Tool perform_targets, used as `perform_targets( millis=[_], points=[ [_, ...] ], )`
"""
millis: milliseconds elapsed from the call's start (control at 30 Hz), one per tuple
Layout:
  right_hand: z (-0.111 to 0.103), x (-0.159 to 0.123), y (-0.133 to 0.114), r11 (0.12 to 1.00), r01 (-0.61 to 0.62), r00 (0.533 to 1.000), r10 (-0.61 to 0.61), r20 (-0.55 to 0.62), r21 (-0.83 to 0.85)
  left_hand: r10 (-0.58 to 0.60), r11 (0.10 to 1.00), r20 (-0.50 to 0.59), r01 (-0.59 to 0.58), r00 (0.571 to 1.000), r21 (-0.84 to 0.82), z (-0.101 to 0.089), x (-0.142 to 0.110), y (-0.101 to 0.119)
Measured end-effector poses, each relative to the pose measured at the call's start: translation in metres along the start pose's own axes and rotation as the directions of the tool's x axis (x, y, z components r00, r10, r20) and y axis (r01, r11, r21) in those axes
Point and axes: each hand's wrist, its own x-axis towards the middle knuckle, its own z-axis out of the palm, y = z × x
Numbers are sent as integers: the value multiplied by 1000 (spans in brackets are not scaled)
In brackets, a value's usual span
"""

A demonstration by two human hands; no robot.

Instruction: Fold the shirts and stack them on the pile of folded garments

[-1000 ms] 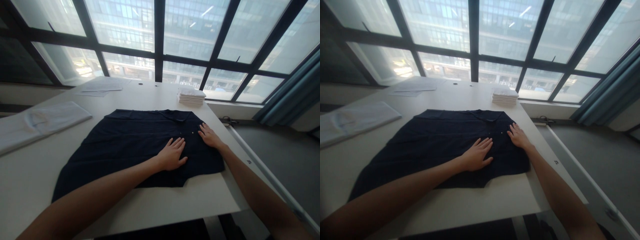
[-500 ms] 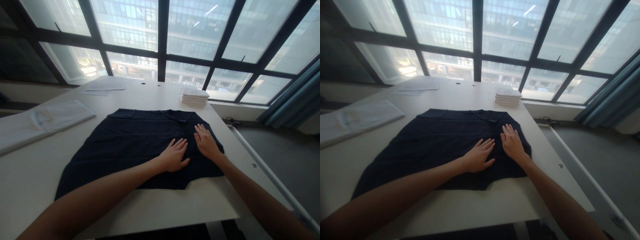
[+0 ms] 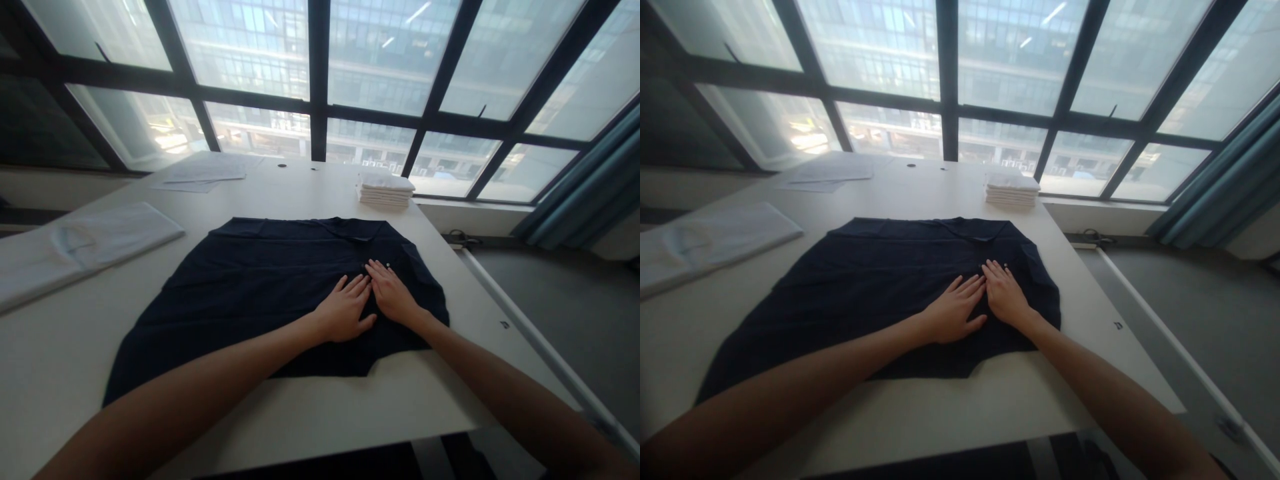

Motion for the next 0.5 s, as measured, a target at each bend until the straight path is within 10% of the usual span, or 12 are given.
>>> perform_targets(
  millis=[500],
  points=[
    [-7,1,5,993,3,991,13,-130,122,-2,1000,1,2,1000,25,2,-1,-1]
  ],
)
